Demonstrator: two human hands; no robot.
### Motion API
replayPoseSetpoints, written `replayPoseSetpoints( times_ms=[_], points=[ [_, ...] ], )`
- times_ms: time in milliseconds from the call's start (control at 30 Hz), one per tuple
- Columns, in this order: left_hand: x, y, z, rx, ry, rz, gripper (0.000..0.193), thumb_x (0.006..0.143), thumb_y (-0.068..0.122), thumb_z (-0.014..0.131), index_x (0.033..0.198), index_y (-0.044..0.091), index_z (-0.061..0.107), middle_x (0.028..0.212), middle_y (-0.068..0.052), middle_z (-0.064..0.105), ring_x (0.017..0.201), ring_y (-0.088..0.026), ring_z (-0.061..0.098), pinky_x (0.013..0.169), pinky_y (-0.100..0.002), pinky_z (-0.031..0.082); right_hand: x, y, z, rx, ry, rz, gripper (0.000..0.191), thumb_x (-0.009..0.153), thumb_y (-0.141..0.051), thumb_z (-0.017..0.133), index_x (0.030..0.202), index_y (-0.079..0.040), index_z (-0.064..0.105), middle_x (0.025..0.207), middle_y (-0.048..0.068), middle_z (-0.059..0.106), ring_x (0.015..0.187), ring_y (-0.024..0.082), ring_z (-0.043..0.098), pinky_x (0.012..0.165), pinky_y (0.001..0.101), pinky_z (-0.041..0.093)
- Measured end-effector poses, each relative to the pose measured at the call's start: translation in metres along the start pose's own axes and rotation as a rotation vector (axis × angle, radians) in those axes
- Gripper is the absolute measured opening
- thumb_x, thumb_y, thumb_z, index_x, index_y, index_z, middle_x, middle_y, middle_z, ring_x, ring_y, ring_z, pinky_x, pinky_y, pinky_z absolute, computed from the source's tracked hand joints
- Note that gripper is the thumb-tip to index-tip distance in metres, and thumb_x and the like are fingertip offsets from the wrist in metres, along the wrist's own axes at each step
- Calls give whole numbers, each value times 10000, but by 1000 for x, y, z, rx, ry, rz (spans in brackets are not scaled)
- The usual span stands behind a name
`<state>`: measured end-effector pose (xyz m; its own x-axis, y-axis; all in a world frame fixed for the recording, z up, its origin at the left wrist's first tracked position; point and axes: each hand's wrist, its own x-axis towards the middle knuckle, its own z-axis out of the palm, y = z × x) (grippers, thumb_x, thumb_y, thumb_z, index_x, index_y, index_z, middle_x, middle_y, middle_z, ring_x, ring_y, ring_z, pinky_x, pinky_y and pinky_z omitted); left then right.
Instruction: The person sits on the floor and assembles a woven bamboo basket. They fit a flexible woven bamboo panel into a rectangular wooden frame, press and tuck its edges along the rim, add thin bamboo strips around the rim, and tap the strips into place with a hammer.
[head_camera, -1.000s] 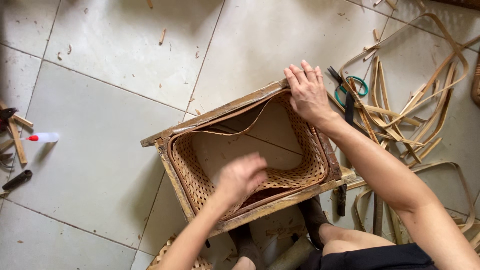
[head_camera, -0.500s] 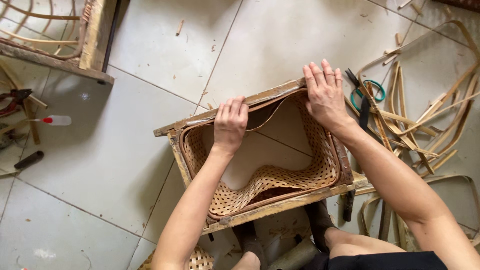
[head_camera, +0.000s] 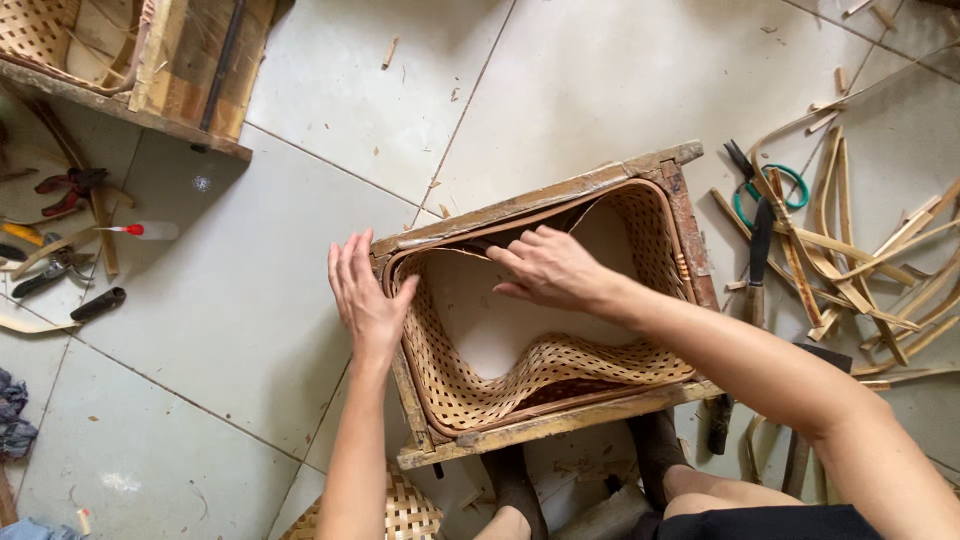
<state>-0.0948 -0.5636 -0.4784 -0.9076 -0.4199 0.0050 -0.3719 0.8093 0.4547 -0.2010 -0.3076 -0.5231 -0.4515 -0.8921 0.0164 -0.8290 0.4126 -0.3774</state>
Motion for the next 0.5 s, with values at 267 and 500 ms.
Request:
replayPoseSetpoints(
  times_ms=[267,500],
  points=[
    [4,-14,11,94,-8,14,796,636,35,885,1356,54,547,1362,-144,520,1388,-397,360,1165,-490,366,-6,5,23,-112,-181,10,181,959,-74,536,1137,-83,568,776,100,624,674,215,645,616,377,547],
    [6,-6,16,151,58,7,755,630,11,879,1319,94,582,1316,-111,539,1348,-382,404,1140,-440,418,15,4,31,-151,-177,91,130,985,-84,535,1111,-89,567,788,96,639,694,215,649,641,387,557]
  ],
)
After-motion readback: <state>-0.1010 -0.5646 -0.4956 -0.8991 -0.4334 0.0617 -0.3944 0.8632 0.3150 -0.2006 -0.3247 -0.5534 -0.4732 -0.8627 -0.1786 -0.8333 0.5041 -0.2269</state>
